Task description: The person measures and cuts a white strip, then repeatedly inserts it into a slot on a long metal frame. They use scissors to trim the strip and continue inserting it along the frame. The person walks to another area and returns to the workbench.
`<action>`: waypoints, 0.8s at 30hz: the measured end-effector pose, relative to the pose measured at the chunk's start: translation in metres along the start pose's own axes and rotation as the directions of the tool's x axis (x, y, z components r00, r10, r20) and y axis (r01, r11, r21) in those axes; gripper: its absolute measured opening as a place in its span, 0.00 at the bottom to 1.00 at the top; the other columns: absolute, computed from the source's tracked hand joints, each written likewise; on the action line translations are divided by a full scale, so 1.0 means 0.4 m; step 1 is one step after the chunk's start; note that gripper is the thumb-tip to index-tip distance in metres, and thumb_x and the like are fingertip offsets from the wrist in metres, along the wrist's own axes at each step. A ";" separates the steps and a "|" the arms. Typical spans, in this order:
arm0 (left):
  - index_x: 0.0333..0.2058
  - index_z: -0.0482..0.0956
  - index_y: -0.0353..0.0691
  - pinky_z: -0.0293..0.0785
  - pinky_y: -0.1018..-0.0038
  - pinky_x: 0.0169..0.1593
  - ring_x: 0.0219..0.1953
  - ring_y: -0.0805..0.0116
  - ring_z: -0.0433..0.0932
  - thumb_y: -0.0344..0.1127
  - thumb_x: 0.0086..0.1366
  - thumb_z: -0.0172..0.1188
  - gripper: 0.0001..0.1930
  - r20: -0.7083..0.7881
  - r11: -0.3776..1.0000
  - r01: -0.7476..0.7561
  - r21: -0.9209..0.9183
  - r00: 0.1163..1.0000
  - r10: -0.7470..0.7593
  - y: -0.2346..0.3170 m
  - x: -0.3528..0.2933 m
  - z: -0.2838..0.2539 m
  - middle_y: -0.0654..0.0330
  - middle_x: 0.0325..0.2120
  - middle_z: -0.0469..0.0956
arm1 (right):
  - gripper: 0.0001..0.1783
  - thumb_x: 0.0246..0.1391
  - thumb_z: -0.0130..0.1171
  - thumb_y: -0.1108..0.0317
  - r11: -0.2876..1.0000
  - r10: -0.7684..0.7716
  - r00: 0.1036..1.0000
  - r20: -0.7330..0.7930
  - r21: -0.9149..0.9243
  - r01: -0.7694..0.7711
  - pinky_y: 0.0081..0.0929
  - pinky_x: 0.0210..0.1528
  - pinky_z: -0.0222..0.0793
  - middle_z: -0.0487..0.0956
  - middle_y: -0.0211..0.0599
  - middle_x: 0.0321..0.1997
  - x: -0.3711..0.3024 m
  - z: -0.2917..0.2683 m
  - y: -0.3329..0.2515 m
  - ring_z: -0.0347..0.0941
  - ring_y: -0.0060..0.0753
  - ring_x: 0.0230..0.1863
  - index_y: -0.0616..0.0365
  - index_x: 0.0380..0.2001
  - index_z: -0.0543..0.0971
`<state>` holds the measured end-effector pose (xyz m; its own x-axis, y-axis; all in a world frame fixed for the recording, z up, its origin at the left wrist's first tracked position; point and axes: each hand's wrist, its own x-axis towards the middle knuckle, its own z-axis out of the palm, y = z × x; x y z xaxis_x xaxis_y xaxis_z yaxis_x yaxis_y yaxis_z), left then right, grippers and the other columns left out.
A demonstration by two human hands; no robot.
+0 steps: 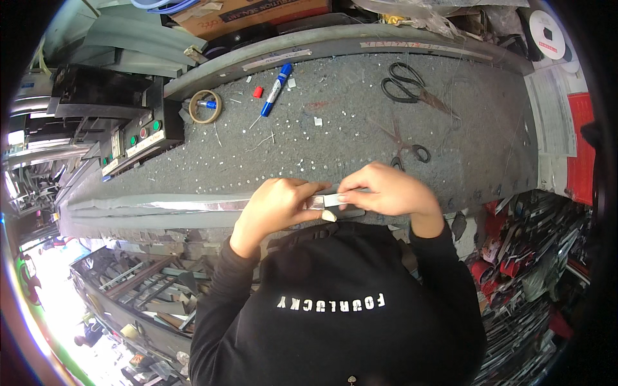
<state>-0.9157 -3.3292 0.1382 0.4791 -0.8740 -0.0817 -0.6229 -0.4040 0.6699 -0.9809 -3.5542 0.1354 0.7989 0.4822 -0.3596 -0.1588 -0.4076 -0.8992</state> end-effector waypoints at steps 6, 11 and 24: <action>0.30 0.79 0.38 0.75 0.61 0.29 0.23 0.50 0.79 0.51 0.45 0.69 0.22 0.057 0.976 0.115 0.182 0.990 -0.127 -0.035 0.016 0.069 0.50 0.18 0.77 | 0.18 0.57 0.57 0.56 0.994 0.111 0.994 0.009 0.019 -0.112 0.33 0.27 0.67 0.78 0.40 0.18 -0.016 0.019 0.066 0.75 0.33 0.21 0.61 0.25 0.81; 0.26 0.78 0.37 0.75 0.59 0.30 0.24 0.48 0.78 0.51 0.46 0.68 0.21 -0.015 0.973 0.126 0.196 0.992 -0.125 -0.065 0.028 0.128 0.49 0.18 0.77 | 0.20 0.54 0.60 0.54 0.941 0.318 0.946 -0.064 -0.103 -0.324 0.28 0.21 0.64 0.76 0.34 0.13 -0.008 0.032 0.094 0.72 0.26 0.15 0.60 0.20 0.81; 0.29 0.83 0.36 0.75 0.58 0.36 0.29 0.45 0.79 0.59 0.40 0.71 0.28 0.303 0.962 0.254 0.105 0.913 -0.274 -0.125 0.078 0.159 0.46 0.22 0.79 | 0.24 0.60 0.55 0.55 0.983 0.101 0.995 0.011 0.151 -0.102 0.19 0.11 0.52 0.71 0.29 0.09 0.049 0.030 0.140 0.60 0.14 0.08 0.62 0.18 0.79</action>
<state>-0.9092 -3.3535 0.0552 0.4205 -0.7688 -0.4818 -0.5425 -0.6387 0.5456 -0.9810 -3.5584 0.0749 0.7724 0.4466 -0.4515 -0.3248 -0.3331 -0.8852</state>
